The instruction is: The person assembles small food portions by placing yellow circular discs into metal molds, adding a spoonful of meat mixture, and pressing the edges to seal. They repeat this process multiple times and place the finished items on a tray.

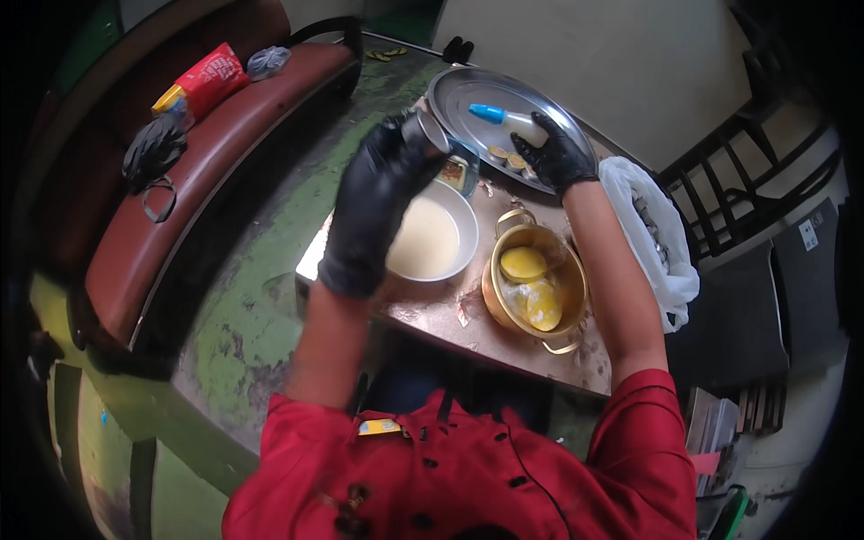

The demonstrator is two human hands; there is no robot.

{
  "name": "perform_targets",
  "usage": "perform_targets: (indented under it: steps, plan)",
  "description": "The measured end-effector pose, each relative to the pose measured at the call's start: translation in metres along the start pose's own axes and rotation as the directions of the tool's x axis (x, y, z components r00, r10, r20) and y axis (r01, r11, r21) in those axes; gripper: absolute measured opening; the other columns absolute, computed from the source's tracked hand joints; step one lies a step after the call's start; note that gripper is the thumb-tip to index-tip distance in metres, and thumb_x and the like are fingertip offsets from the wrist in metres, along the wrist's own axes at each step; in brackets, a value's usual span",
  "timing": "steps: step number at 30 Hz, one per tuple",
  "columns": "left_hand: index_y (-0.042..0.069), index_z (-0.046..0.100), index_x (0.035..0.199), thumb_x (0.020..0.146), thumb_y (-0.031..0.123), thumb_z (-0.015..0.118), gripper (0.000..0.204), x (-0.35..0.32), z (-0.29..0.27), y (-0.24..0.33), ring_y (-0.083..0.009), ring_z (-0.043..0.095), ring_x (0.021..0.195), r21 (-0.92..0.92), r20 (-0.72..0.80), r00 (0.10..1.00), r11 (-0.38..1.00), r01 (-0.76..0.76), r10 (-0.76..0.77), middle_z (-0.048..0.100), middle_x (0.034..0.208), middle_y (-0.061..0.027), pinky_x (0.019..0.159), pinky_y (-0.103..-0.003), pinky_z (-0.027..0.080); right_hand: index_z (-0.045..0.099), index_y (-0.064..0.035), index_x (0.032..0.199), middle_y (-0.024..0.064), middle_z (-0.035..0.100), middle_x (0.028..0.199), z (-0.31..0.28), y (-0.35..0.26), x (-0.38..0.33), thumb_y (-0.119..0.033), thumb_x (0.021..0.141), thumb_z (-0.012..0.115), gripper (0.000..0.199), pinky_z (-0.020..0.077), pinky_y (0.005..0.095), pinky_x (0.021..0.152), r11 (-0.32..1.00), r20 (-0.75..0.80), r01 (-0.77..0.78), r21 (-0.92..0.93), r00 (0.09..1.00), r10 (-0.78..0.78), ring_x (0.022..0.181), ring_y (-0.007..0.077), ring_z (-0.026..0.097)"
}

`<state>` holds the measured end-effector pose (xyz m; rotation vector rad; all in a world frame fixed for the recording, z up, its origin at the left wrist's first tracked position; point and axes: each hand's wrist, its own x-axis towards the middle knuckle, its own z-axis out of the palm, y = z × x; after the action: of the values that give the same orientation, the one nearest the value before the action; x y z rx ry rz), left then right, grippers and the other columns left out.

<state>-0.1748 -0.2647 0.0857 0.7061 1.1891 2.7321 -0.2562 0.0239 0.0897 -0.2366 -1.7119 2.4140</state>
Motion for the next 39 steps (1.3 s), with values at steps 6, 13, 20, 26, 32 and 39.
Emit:
perform_targets:
  steps: [6,13,20,26,32,39]
  plan:
    - [0.001,0.055,0.130,0.100,0.014,0.062,0.033,0.047,-0.075,0.002,-0.0251,0.064,0.116,-0.015,0.109,0.988,0.993,0.113,-0.111,0.063,0.120,-0.0110,0.103,-0.037,0.052,0.058,-0.0007,0.120,0.0166,0.066,0.109,0.054,-0.042,-0.015,-0.025,0.092,0.074,0.040,0.0606,0.0328,0.085,0.992,0.196,-0.066,-0.107,0.977,0.086,0.092,0.0257,0.070]
    - [-0.005,0.050,0.135,0.100,0.008,0.058,0.038,0.049,-0.089,-0.018,-0.0330,0.057,0.125,-0.158,0.142,0.981,0.976,0.152,-0.130,0.057,0.131,-0.0184,0.115,-0.045,0.043,0.061,0.0003,0.122,0.0117,0.067,0.111,0.116,-0.017,-0.050,-0.014,0.094,0.070,0.033,0.0575,0.0345,0.089,0.915,0.405,0.256,-0.312,0.907,-0.116,0.100,0.0227,0.068]
    - [-0.003,0.053,0.133,0.100,0.015,0.063,0.039,0.032,-0.085,-0.007,-0.0220,0.064,0.115,-0.102,0.114,0.986,0.986,0.132,-0.121,0.063,0.122,-0.0122,0.102,-0.032,0.053,0.063,0.0026,0.120,0.0108,0.068,0.111,0.125,-0.024,-0.059,-0.012,0.093,0.072,0.032,0.0584,0.0319,0.085,0.859,0.439,0.247,-0.448,0.898,-0.029,0.100,0.0205,0.068]
    - [-0.001,0.052,0.138,0.097,0.008,0.065,0.044,0.028,-0.076,-0.008,-0.0235,0.062,0.118,0.095,-0.012,0.994,0.990,0.109,-0.108,0.061,0.127,-0.0124,0.107,-0.035,0.050,0.062,0.0038,0.118,0.0124,0.068,0.110,0.131,-0.015,-0.062,-0.017,0.087,0.078,0.041,0.0598,0.0319,0.082,0.487,0.511,0.634,-0.601,0.773,-0.376,0.095,0.0219,0.070]
    - [-0.001,0.053,0.136,0.097,0.005,0.064,0.042,0.017,-0.080,0.004,-0.0239,0.063,0.116,-0.158,0.038,0.997,0.984,0.077,-0.072,0.061,0.127,-0.0117,0.103,-0.034,0.052,0.060,0.0004,0.127,0.0112,0.067,0.114,0.130,-0.035,-0.068,-0.017,0.094,0.070,0.039,0.0574,0.0345,0.088,0.884,0.391,0.143,-0.446,0.919,0.049,0.102,0.0216,0.068]
    - [-0.003,0.046,0.141,0.098,0.011,0.064,0.048,-0.006,-0.095,-0.001,-0.0291,0.058,0.126,0.064,0.107,0.989,0.992,-0.107,0.100,0.058,0.134,-0.0176,0.107,-0.037,0.048,0.062,-0.0002,0.120,0.0105,0.068,0.107,0.094,-0.028,-0.035,-0.017,0.094,0.068,0.032,0.0573,0.0318,0.085,0.779,0.277,0.293,-0.554,0.948,-0.160,0.096,0.0205,0.068]
